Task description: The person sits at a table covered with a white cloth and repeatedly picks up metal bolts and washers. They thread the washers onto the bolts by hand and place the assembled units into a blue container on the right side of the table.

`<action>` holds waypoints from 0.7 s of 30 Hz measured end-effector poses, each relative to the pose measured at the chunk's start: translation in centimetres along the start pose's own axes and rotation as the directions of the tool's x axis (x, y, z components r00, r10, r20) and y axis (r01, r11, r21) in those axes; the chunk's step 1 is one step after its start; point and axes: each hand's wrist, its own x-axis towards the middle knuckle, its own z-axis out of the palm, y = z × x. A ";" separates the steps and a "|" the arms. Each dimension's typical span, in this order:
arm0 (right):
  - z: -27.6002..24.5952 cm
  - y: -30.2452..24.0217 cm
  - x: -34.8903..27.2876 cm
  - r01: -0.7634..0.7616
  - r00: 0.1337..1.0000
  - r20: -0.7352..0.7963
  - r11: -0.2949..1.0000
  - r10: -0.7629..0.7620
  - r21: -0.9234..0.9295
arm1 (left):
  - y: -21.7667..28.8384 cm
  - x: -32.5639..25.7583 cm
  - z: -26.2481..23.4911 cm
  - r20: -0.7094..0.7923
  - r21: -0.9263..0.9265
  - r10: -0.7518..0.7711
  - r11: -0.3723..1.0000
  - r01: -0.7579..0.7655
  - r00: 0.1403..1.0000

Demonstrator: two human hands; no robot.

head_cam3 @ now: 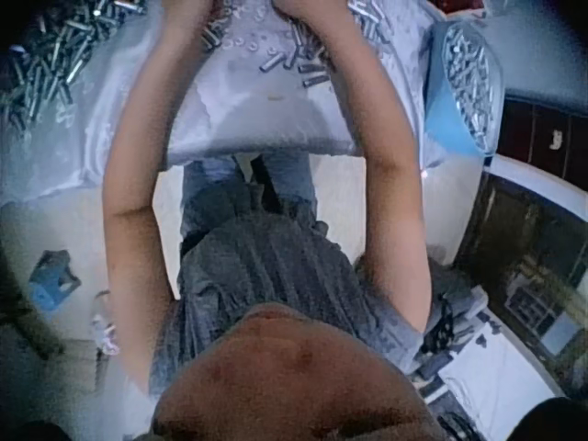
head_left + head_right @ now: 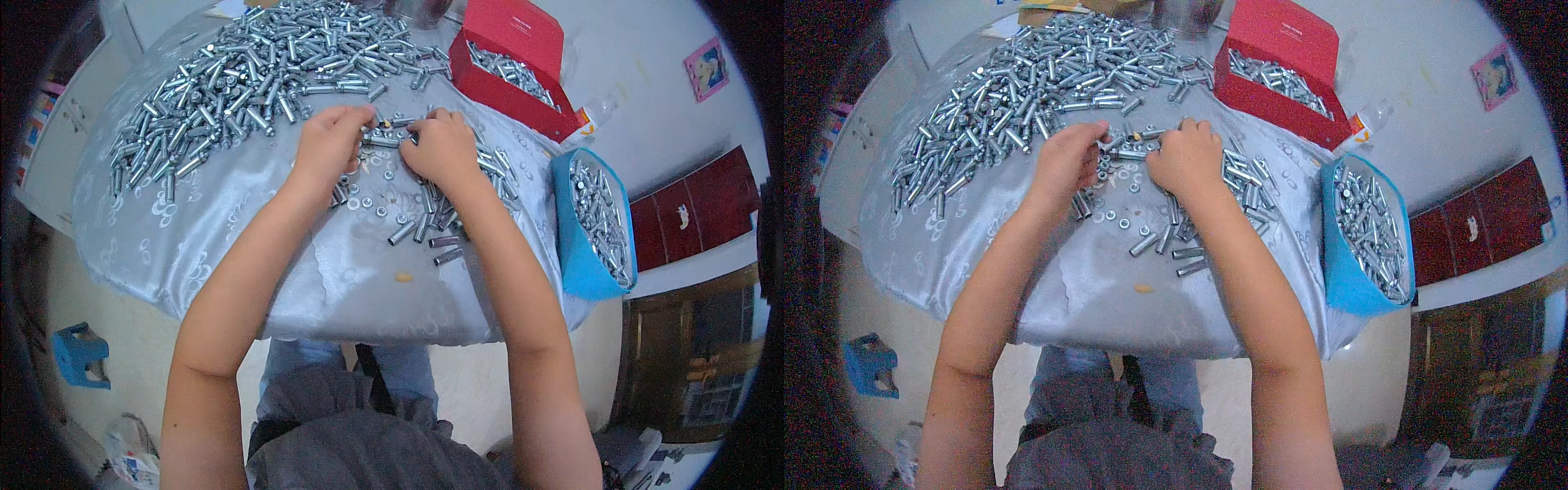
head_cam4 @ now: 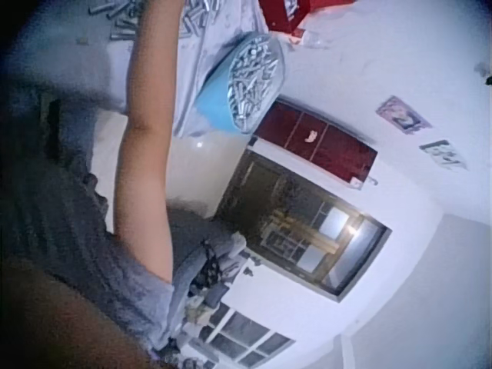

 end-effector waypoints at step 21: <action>-0.1 0.9 -3.3 0.197 0.927 -0.374 0.897 -0.038 0.395 | -0.6 0.1 0.1 0.075 0.111 0.017 0.994 -0.025 0.997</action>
